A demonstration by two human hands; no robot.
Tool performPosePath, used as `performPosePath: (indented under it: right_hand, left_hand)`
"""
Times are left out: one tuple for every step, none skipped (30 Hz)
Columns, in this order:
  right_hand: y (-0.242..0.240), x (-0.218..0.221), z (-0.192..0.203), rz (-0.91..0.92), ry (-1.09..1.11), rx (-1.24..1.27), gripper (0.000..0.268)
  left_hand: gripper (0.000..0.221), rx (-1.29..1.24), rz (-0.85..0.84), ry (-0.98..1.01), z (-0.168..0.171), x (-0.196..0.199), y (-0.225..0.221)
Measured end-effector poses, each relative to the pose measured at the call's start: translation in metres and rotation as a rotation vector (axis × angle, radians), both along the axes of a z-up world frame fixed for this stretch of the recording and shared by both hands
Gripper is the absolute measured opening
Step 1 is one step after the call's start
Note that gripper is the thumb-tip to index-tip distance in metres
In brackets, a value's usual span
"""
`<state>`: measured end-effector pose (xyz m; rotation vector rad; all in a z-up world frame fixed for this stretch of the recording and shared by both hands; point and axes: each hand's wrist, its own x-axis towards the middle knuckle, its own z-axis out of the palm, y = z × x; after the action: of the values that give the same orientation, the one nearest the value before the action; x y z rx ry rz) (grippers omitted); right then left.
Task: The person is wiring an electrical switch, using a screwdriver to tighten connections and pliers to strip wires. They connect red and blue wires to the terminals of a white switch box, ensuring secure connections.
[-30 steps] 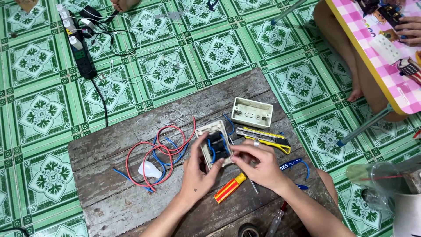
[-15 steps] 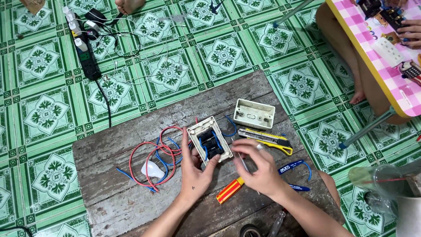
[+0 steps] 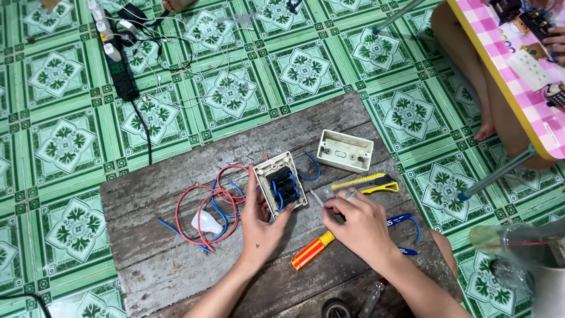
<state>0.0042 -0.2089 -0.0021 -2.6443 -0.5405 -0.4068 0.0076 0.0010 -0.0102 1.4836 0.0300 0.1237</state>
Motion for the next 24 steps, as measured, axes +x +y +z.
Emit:
performPosePath:
  right_hand:
    - [0.0, -0.001, -0.003, -0.046, 0.074, 0.026, 0.011]
    - [0.0, -0.003, -0.006, -0.091, 0.149, 0.05, 0.011]
    - [0.0, -0.004, -0.004, -0.089, 0.148, 0.05, 0.011]
    - [0.0, -0.004, -0.002, -0.07, 0.171, 0.092, 0.01]
    - [0.0, -0.004, 0.0, -0.051, 0.194, 0.134, 0.009]
    - [-0.002, -0.004, 0.001, -0.048, 0.194, 0.134, 0.009]
    - [-0.003, -0.004, 0.003, -0.023, 0.229, 0.22, 0.01]
    - [-0.003, -0.005, 0.003, 0.004, 0.266, 0.307, 0.013]
    - [-0.004, -0.005, 0.008, 0.011, 0.268, 0.308, 0.013]
    - [-0.003, -0.006, 0.012, -0.01, 0.375, 0.43, 0.014]
    - [-0.001, -0.007, 0.016, -0.031, 0.483, 0.55, 0.016]
    - [-0.006, -0.007, 0.013, -0.013, 0.493, 0.548, 0.016]
    - [-0.01, -0.006, 0.01, 0.026, 0.513, 0.628, 0.016]
    - [-0.012, -0.004, 0.006, 0.068, 0.532, 0.708, 0.018]
    - [-0.015, -0.005, 0.008, 0.088, 0.542, 0.706, 0.018]
    - [-0.017, -0.006, 0.01, 0.086, 0.577, 0.784, 0.021]
    - [-0.02, -0.007, 0.013, 0.083, 0.613, 0.861, 0.025]
    - [-0.023, -0.008, 0.02, 0.094, 0.626, 0.857, 0.025]
    - [-0.028, -0.01, 0.027, 0.109, 0.609, 0.883, 0.033]
    - [-0.033, -0.012, 0.035, 0.113, 0.578, 0.912, 0.042]
    - [-0.027, -0.015, 0.044, 0.113, 0.578, 0.911, 0.042]
    - [-0.026, -0.019, 0.055, 0.107, 0.424, 0.823, 0.032]
    - [-0.025, -0.022, 0.067, 0.1, 0.273, 0.733, 0.022]
    - [-0.026, -0.027, 0.069, 0.081, 0.26, 0.716, 0.022]
  left_hand:
    - [0.105, 0.007, 0.006, -0.008, 0.002, 0.001, 0.0]
    - [0.105, 0.012, 0.012, -0.014, 0.003, 0.001, -0.001]
    - [0.105, 0.011, 0.014, -0.016, 0.005, 0.0, -0.001]
    - [0.104, 0.036, 0.022, 0.0, 0.007, 0.0, -0.001]
    - [0.104, 0.061, 0.03, 0.015, 0.008, 0.0, 0.0]
    - [0.104, 0.062, 0.033, 0.016, 0.005, 0.0, -0.001]
    - [0.103, 0.024, 0.027, 0.018, 0.001, 0.001, -0.002]
    - [0.103, -0.012, 0.025, 0.021, -0.003, 0.0, -0.001]
    - [0.103, -0.01, 0.031, 0.022, -0.005, 0.002, -0.002]
    - [0.101, 0.029, 0.011, -0.017, -0.007, 0.001, -0.001]
    - [0.1, 0.069, -0.009, -0.056, -0.01, 0.001, 0.001]
    - [0.1, 0.073, 0.011, -0.051, -0.008, 0.0, 0.0]
    - [0.098, 0.05, -0.039, -0.085, -0.005, 0.0, 0.0]
    - [0.096, 0.028, -0.086, -0.122, -0.003, 0.0, 0.001]
    - [0.096, 0.033, -0.065, -0.12, -0.002, 0.0, 0.002]
    - [0.094, 0.088, -0.065, -0.119, 0.0, -0.001, 0.003]
    - [0.092, 0.142, -0.065, -0.117, 0.002, -0.001, 0.004]
    - [0.092, 0.143, -0.05, -0.109, 0.002, -0.002, 0.005]
    - [0.094, 0.126, -0.037, -0.104, 0.003, -0.003, 0.005]
    - [0.096, 0.107, -0.038, -0.107, 0.004, -0.001, 0.003]
    - [0.096, 0.105, -0.038, -0.107, 0.002, -0.004, 0.007]
    - [0.092, 0.101, -0.024, -0.086, 0.001, -0.003, 0.005]
    - [0.089, 0.096, -0.01, -0.065, -0.001, -0.002, 0.003]
    - [0.089, 0.077, -0.029, -0.073, -0.004, -0.001, 0.002]
